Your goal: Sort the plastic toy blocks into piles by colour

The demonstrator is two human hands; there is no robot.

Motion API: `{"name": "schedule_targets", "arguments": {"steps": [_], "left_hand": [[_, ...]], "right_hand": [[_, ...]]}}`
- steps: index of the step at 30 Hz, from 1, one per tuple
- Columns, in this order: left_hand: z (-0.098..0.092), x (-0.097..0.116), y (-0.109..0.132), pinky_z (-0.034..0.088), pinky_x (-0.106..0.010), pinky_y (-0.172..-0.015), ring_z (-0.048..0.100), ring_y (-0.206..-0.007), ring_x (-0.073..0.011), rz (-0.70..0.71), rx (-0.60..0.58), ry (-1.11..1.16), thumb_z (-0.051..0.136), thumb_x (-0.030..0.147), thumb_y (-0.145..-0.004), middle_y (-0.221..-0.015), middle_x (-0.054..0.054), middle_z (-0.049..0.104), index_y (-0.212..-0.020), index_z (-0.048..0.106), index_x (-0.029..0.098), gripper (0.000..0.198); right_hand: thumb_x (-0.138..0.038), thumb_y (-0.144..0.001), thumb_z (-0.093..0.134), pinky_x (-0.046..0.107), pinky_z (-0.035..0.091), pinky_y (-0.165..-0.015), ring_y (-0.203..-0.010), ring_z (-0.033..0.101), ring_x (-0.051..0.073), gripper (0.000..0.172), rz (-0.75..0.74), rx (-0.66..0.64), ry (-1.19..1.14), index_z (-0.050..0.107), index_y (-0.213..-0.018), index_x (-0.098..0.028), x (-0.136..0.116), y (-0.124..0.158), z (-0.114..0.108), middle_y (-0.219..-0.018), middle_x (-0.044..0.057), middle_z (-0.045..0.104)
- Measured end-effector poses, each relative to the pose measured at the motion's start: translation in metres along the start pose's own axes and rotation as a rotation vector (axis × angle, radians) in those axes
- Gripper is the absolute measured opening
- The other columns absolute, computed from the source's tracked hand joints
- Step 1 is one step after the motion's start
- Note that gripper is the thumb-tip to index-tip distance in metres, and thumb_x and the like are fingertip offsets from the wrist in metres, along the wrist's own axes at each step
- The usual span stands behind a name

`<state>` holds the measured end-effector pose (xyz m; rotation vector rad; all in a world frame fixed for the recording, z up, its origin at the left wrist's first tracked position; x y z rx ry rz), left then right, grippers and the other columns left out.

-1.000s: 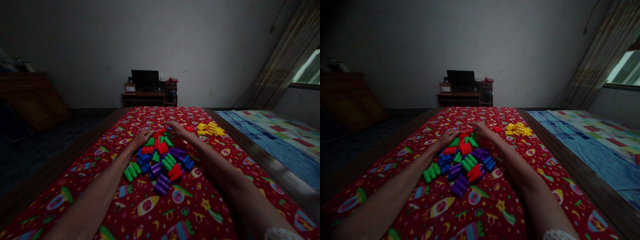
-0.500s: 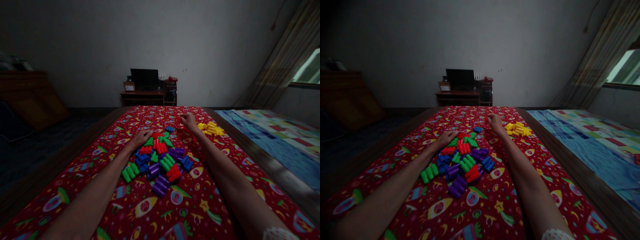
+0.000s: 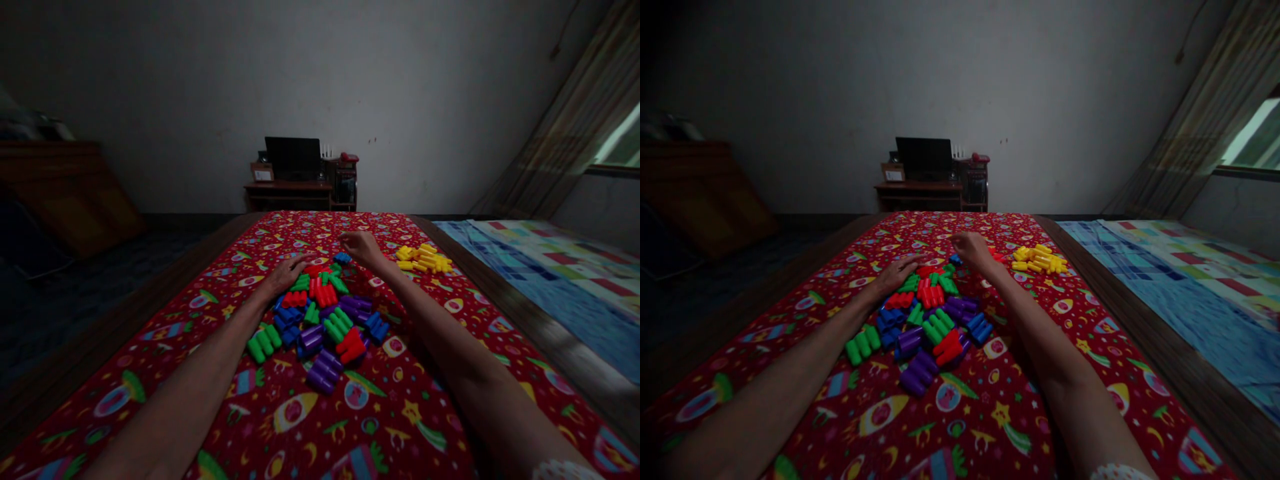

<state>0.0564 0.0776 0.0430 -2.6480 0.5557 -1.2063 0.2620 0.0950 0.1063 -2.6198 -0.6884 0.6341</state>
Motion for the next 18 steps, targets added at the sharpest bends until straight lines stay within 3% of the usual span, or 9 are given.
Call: {"name": "schedule_targets", "arguments": {"steps": [4,7,9,12,15,18], "left_hand": [[-0.001,-0.006,-0.002,0.043,-0.044,-0.103,0.056,-0.119,-0.0265,-0.026,0.067,0.070,0.043,0.032,-0.079,-0.126,-0.009,0.063,-0.137,0.047,0.018,0.060],[-0.002,-0.007,-0.002,0.043,-0.045,-0.103,0.055,-0.121,-0.0266,-0.030,0.087,0.085,0.044,0.031,-0.078,-0.131,-0.009,0.059,-0.137,0.045,0.019,0.060],[-0.001,-0.006,-0.003,0.042,-0.046,-0.104,0.055,-0.121,-0.0271,-0.023,0.083,0.068,0.045,0.033,-0.079,-0.130,-0.010,0.060,-0.136,0.046,0.019,0.059],[-0.001,-0.004,-0.003,0.042,-0.046,-0.104,0.057,-0.117,-0.0276,-0.003,0.070,0.006,0.045,0.035,-0.080,-0.121,-0.009,0.065,-0.131,0.052,0.018,0.055],[-0.002,-0.004,-0.003,0.042,-0.045,-0.103,0.060,-0.110,-0.0263,0.014,0.055,-0.061,0.042,0.035,-0.082,-0.109,-0.008,0.070,-0.124,0.059,0.018,0.049],[-0.003,-0.005,-0.002,0.040,-0.044,-0.104,0.059,-0.112,-0.0256,0.048,0.064,-0.117,0.040,0.035,-0.082,-0.110,-0.008,0.069,-0.116,0.064,0.018,0.045]], "right_hand": [[-0.021,-0.090,0.054,0.022,0.046,-0.075,-0.087,0.067,0.016,0.027,-0.277,-0.220,-0.086,0.068,-0.113,-0.016,-0.059,0.011,0.039,-0.101,0.010,0.073],[-0.018,-0.091,0.051,0.023,0.045,-0.075,-0.085,0.067,0.016,0.025,-0.302,-0.287,-0.061,0.069,-0.108,-0.012,-0.072,0.019,0.059,-0.096,0.013,0.073],[-0.016,-0.088,0.055,0.023,0.045,-0.074,-0.085,0.067,0.017,0.025,-0.251,-0.259,-0.082,0.070,-0.108,-0.013,-0.069,0.017,0.059,-0.094,0.012,0.074],[-0.012,-0.082,0.059,0.023,0.046,-0.076,-0.086,0.067,0.017,0.030,-0.144,-0.137,-0.143,0.071,-0.109,-0.016,-0.052,0.006,0.041,-0.098,0.009,0.074],[-0.012,-0.083,0.054,0.024,0.047,-0.081,-0.089,0.067,0.017,0.033,-0.028,0.001,-0.099,0.071,-0.111,-0.017,-0.022,-0.003,0.015,-0.104,0.009,0.073],[-0.015,-0.083,0.056,0.027,0.046,-0.085,-0.095,0.066,0.020,0.034,0.036,-0.010,0.057,0.071,-0.113,-0.018,0.015,-0.003,-0.004,-0.107,0.011,0.072]]}}
Point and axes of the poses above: each hand's wrist, its own y-axis away from the middle knuckle, its own z-axis out of the palm, x = y × z, the point moved 5 cm from there along -y, towards the middle knuckle
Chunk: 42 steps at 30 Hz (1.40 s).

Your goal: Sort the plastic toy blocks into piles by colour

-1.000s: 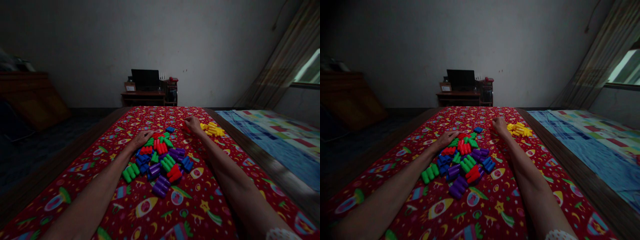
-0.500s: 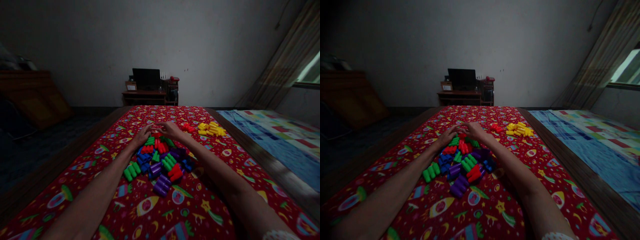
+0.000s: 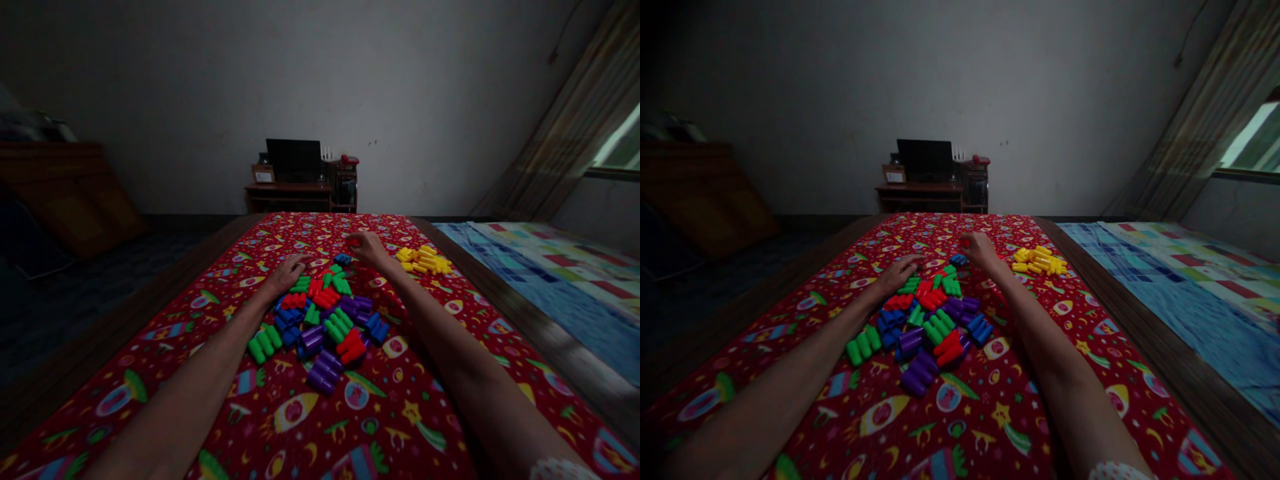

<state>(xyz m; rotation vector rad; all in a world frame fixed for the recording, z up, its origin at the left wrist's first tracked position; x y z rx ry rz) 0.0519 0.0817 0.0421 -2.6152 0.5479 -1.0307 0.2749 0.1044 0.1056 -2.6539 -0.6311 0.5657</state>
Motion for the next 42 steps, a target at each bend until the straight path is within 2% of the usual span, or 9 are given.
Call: {"name": "schedule_targets", "arguments": {"steps": [4,7,12,16,22,28,33,38,42], "left_hand": [[0.001,0.000,-0.001,0.041,-0.042,-0.104,0.059,-0.112,-0.0254,0.020,-0.021,-0.025,0.038,0.036,-0.083,-0.114,-0.010,0.068,-0.111,0.067,0.016,0.045],[0.001,0.001,-0.002,0.042,-0.041,-0.103,0.058,-0.112,-0.0243,0.026,-0.025,-0.030,0.038,0.035,-0.082,-0.115,-0.009,0.067,-0.109,0.068,0.018,0.043],[0.001,0.000,-0.002,0.043,-0.041,-0.101,0.059,-0.111,-0.0246,0.011,-0.023,-0.016,0.037,0.036,-0.083,-0.117,-0.010,0.067,-0.113,0.066,0.016,0.046],[0.002,-0.001,-0.002,0.042,-0.042,-0.102,0.058,-0.113,-0.0257,0.013,-0.034,-0.026,0.036,0.035,-0.082,-0.119,-0.012,0.066,-0.114,0.065,0.014,0.048],[0.002,0.001,-0.002,0.044,-0.041,-0.100,0.059,-0.110,-0.0245,0.055,-0.024,-0.019,0.037,0.036,-0.083,-0.113,-0.011,0.068,-0.108,0.067,0.016,0.044],[0.002,0.001,-0.001,0.045,-0.040,-0.098,0.062,-0.104,-0.0236,0.049,-0.023,0.000,0.038,0.039,-0.083,-0.107,-0.009,0.070,-0.104,0.069,0.018,0.043],[0.002,0.008,0.000,0.046,-0.040,-0.097,0.062,-0.105,-0.0252,0.032,-0.035,0.059,0.040,0.047,-0.084,-0.109,-0.009,0.071,-0.103,0.070,0.019,0.045],[0.005,0.018,0.003,0.047,-0.039,-0.096,0.063,-0.106,-0.0290,0.022,-0.099,0.112,0.046,0.066,-0.079,-0.111,-0.009,0.071,-0.101,0.072,0.018,0.060],[0.007,0.016,0.004,0.051,-0.037,-0.088,0.066,-0.095,-0.0283,-0.035,-0.118,0.154,0.051,0.074,-0.071,-0.097,-0.007,0.075,-0.092,0.075,0.018,0.064]], "right_hand": [[-0.014,-0.078,0.059,0.030,0.045,-0.088,-0.105,0.062,0.024,0.037,0.050,-0.194,0.208,0.071,-0.113,-0.021,0.041,0.008,-0.005,-0.111,0.011,0.071],[-0.014,-0.079,0.059,0.030,0.044,-0.088,-0.108,0.061,0.025,0.039,0.032,-0.240,0.231,0.070,-0.116,-0.019,0.042,0.010,-0.008,-0.115,0.013,0.069],[-0.014,-0.086,0.054,0.025,0.045,-0.080,-0.094,0.065,0.018,0.032,-0.169,-0.186,0.020,0.069,-0.115,-0.016,-0.015,0.008,-0.003,-0.106,0.011,0.072],[-0.014,-0.087,0.054,0.022,0.045,-0.075,-0.091,0.066,0.016,0.031,-0.385,-0.372,-0.025,0.068,-0.114,-0.018,-0.068,0.018,0.020,-0.108,0.009,0.072],[-0.020,-0.091,0.047,0.026,0.047,-0.068,-0.093,0.068,0.022,0.031,-0.360,-0.547,0.242,0.067,-0.115,-0.018,-0.075,0.025,0.042,-0.111,0.014,0.070],[-0.016,-0.080,0.060,0.020,0.038,-0.060,-0.075,0.063,0.014,0.018,-0.334,-0.525,0.114,0.074,-0.091,-0.015,-0.059,0.018,0.031,-0.088,0.008,0.073],[-0.021,-0.080,0.056,0.020,0.029,-0.053,-0.057,0.048,0.008,0.019,-0.133,-0.178,-0.189,0.064,-0.066,-0.011,-0.044,0.002,0.012,-0.060,-0.001,0.058],[-0.040,-0.074,0.062,0.020,0.037,-0.056,-0.055,0.051,0.009,0.028,0.059,-0.122,-0.716,0.056,-0.063,-0.015,-0.043,-0.001,0.035,-0.057,-0.004,0.054],[-0.038,-0.073,0.064,0.020,0.038,-0.058,-0.060,0.055,0.010,0.025,0.066,-0.111,-0.742,0.057,-0.065,-0.015,-0.054,0.002,0.048,-0.061,-0.003,0.057]]}}
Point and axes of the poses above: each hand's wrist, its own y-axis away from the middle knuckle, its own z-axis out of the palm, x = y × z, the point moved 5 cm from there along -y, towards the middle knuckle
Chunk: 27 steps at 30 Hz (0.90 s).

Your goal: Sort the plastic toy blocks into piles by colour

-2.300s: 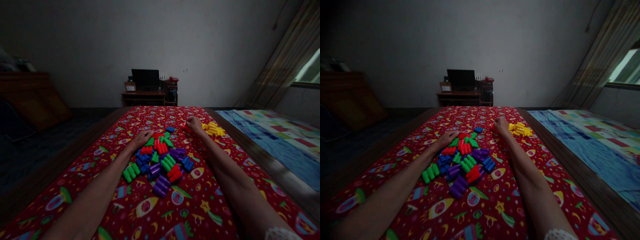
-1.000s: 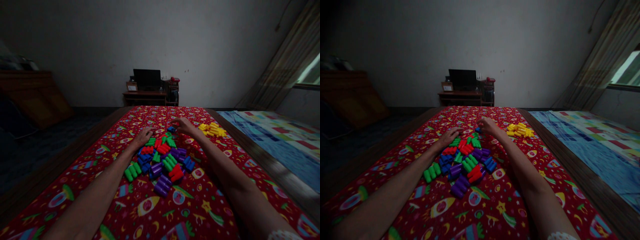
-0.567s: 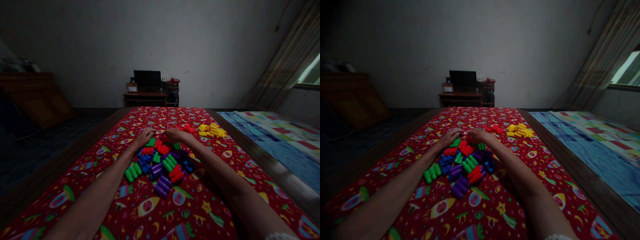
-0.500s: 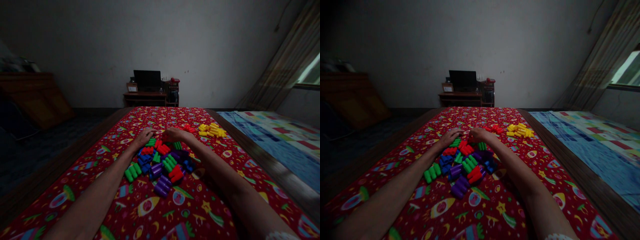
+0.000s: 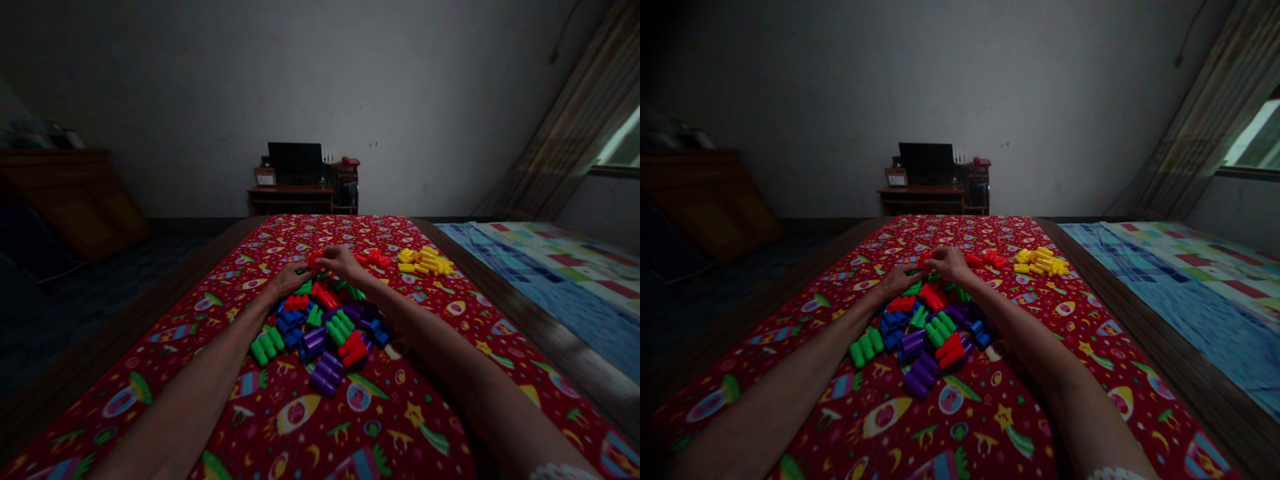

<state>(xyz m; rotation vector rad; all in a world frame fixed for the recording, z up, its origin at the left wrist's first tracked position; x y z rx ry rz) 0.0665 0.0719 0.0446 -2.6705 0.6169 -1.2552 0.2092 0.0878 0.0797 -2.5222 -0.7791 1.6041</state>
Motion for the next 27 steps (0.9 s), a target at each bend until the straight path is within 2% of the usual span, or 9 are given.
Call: {"name": "schedule_targets", "arguments": {"steps": [2,6,10,13,16,18,20,24,27], "left_hand": [[0.000,-0.002,0.000,0.052,-0.035,-0.084,0.067,-0.091,-0.0269,-0.018,0.008,0.015,0.051,0.075,-0.070,-0.092,-0.005,0.075,-0.089,0.075,0.018,0.065],[-0.001,-0.003,0.000,0.052,-0.033,-0.082,0.067,-0.088,-0.0251,-0.016,0.015,-0.050,0.047,0.078,-0.071,-0.088,-0.003,0.075,-0.085,0.075,0.020,0.066],[-0.002,0.000,-0.001,0.051,-0.033,-0.085,0.066,-0.088,-0.0251,0.012,0.002,-0.092,0.043,0.077,-0.073,-0.090,-0.003,0.075,-0.084,0.075,0.022,0.065],[-0.003,0.001,-0.001,0.051,-0.035,-0.087,0.066,-0.089,-0.0261,0.015,0.002,-0.104,0.043,0.076,-0.074,-0.092,-0.005,0.075,-0.084,0.075,0.021,0.064],[-0.003,0.001,-0.001,0.051,-0.035,-0.089,0.066,-0.094,-0.0272,0.014,-0.011,-0.102,0.043,0.074,-0.075,-0.095,-0.006,0.075,-0.087,0.075,0.020,0.064],[-0.002,0.000,0.000,0.050,-0.035,-0.090,0.066,-0.096,-0.0273,0.016,-0.018,-0.090,0.043,0.071,-0.077,-0.097,-0.006,0.075,-0.090,0.074,0.020,0.061],[-0.002,-0.001,0.000,0.050,-0.036,-0.090,0.066,-0.097,-0.0271,0.020,-0.023,-0.076,0.043,0.066,-0.079,-0.098,-0.006,0.075,-0.091,0.074,0.019,0.058],[-0.001,-0.004,-0.002,0.049,-0.037,-0.093,0.066,-0.099,-0.0268,0.039,-0.012,-0.067,0.042,0.054,-0.081,-0.099,-0.007,0.074,-0.091,0.074,0.019,0.048],[-0.002,-0.005,-0.005,0.048,-0.036,-0.095,0.064,-0.102,-0.0267,0.044,-0.005,-0.083,0.043,0.046,-0.079,-0.099,-0.006,0.074,-0.091,0.075,0.019,0.043]], "right_hand": [[-0.035,-0.076,0.060,0.019,0.037,-0.058,-0.060,0.053,0.010,0.023,-0.016,0.049,0.083,0.058,-0.066,-0.014,-0.004,0.001,-0.008,-0.061,-0.003,0.056],[-0.031,-0.079,0.057,0.021,0.031,-0.053,-0.054,0.045,0.008,0.027,0.015,0.127,0.368,0.058,-0.059,-0.013,-0.006,0.002,-0.055,-0.052,-0.004,0.048],[-0.020,-0.073,0.060,0.021,0.031,-0.051,-0.051,0.046,0.009,0.019,0.187,-0.152,0.602,0.061,-0.056,-0.012,0.014,0.007,-0.090,-0.050,-0.002,0.052],[-0.016,-0.072,0.062,0.021,0.039,-0.056,-0.063,0.059,0.013,0.009,0.329,-0.276,0.756,0.071,-0.072,-0.013,0.024,0.015,-0.100,-0.069,0.005,0.067],[-0.016,-0.076,0.060,0.025,0.043,-0.064,-0.086,0.065,0.022,0.024,0.335,-0.104,0.977,0.074,-0.095,-0.014,0.015,0.018,-0.102,-0.097,0.014,0.071],[-0.017,-0.083,0.051,0.026,0.042,-0.067,-0.091,0.066,0.024,0.029,0.258,0.062,1.058,0.072,-0.102,-0.012,-0.001,0.017,-0.097,-0.103,0.018,0.070],[-0.017,-0.087,0.045,0.025,0.041,-0.066,-0.087,0.066,0.022,0.031,0.113,0.077,1.033,0.073,-0.101,-0.011,-0.017,0.016,-0.079,-0.097,0.017,0.071],[-0.024,-0.087,0.053,0.021,0.036,-0.058,-0.073,0.062,0.015,0.026,-0.181,-0.371,0.814,0.074,-0.095,-0.012,-0.039,0.024,-0.013,-0.085,0.008,0.073],[-0.027,-0.081,0.064,0.020,0.036,-0.055,-0.072,0.062,0.015,0.025,-0.215,-0.495,0.793,0.074,-0.100,-0.015,-0.041,0.033,0.018,-0.089,0.007,0.073]]}}
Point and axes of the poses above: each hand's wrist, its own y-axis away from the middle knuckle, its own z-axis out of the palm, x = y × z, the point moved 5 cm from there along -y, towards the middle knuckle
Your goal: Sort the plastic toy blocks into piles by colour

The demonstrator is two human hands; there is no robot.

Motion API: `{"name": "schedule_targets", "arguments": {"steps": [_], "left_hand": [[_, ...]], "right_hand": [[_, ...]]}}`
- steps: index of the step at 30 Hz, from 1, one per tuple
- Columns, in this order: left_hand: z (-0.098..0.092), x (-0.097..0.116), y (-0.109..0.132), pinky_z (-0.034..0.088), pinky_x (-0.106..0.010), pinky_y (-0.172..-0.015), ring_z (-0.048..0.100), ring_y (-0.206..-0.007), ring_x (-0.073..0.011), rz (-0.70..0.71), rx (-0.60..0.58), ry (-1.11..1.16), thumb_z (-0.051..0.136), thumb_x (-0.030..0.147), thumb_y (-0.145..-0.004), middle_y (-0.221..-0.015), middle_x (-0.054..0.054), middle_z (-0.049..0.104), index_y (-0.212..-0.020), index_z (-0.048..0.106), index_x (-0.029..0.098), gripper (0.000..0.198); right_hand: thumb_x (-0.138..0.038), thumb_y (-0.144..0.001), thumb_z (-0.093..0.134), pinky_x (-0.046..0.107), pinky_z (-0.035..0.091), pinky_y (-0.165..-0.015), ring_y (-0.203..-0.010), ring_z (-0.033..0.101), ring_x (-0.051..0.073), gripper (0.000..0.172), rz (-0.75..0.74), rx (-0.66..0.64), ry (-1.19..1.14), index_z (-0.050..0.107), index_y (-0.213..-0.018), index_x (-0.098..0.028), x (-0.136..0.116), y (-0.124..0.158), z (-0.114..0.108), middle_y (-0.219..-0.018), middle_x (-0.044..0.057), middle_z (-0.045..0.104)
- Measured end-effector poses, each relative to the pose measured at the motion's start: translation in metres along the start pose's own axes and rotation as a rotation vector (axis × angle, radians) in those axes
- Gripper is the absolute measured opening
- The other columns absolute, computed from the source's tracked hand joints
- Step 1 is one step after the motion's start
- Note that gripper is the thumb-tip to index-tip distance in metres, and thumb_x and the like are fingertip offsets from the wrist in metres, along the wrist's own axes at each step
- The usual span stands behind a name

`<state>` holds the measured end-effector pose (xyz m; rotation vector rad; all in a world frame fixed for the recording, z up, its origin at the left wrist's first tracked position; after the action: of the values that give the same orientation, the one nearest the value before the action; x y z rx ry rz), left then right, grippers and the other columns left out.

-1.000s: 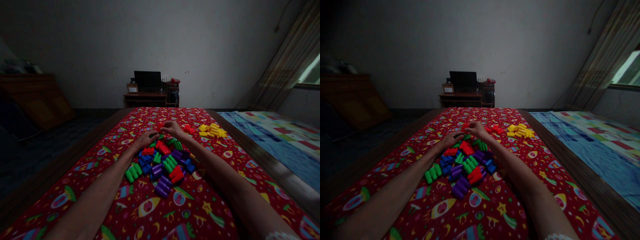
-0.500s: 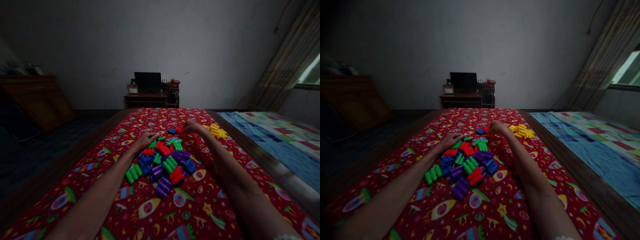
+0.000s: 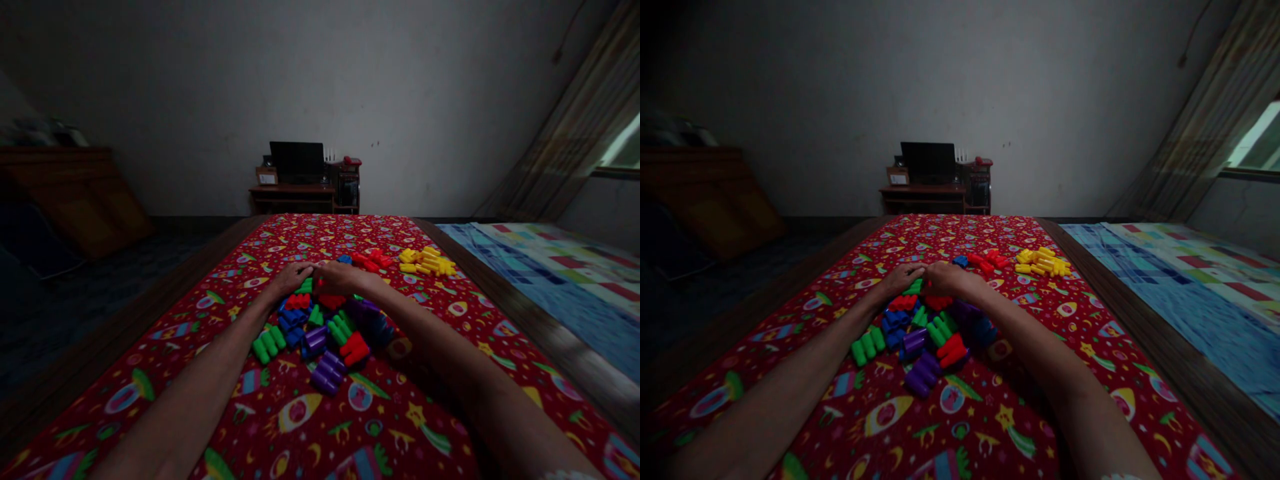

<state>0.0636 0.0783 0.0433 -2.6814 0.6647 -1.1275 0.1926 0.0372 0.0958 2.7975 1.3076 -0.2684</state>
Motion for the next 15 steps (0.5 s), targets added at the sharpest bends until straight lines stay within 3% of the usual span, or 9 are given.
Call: {"name": "schedule_targets", "arguments": {"steps": [2,5,10,15], "left_hand": [[0.000,-0.001,-0.001,0.048,-0.036,-0.096,0.064,-0.103,-0.0264,-0.013,0.008,-0.011,0.044,0.044,-0.078,-0.098,-0.005,0.075,-0.091,0.074,0.019,0.041],[0.000,-0.002,0.000,0.049,-0.036,-0.094,0.066,-0.099,-0.0254,-0.020,0.012,-0.012,0.044,0.043,-0.078,-0.098,-0.006,0.075,-0.092,0.074,0.018,0.041],[-0.001,0.001,0.003,0.051,-0.034,-0.090,0.067,-0.096,-0.0234,-0.007,-0.005,-0.016,0.042,0.041,-0.081,-0.100,-0.006,0.074,-0.099,0.073,0.016,0.044],[-0.001,0.001,0.003,0.049,-0.034,-0.092,0.067,-0.098,-0.0236,0.002,-0.002,-0.038,0.042,0.040,-0.081,-0.103,-0.007,0.074,-0.099,0.073,0.016,0.043]], "right_hand": [[-0.024,-0.076,0.068,0.020,0.037,-0.057,-0.074,0.063,0.015,0.026,-0.002,0.032,-0.010,0.074,-0.101,-0.017,-0.003,-0.002,0.004,-0.091,0.007,0.073],[-0.017,-0.077,0.067,0.019,0.040,-0.062,-0.075,0.063,0.014,0.026,0.018,0.101,-0.112,0.075,-0.101,-0.018,0.014,-0.001,-0.006,-0.089,0.005,0.073],[-0.015,-0.081,0.060,0.022,0.043,-0.070,-0.080,0.064,0.016,0.028,0.266,0.348,-0.096,0.074,-0.105,-0.014,0.077,0.021,-0.043,-0.094,0.010,0.074],[-0.015,-0.081,0.058,0.024,0.044,-0.074,-0.087,0.065,0.019,0.026,0.490,0.360,-0.004,0.074,-0.102,-0.013,0.127,0.045,-0.043,-0.098,0.013,0.073]]}}
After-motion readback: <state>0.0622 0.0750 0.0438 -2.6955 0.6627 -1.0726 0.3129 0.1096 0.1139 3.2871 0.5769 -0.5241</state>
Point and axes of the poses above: each hand's wrist, its own y-axis away from the middle knuckle, its own z-axis out of the palm, x = y × z, the point moved 5 cm from there along -y, towards the middle knuckle
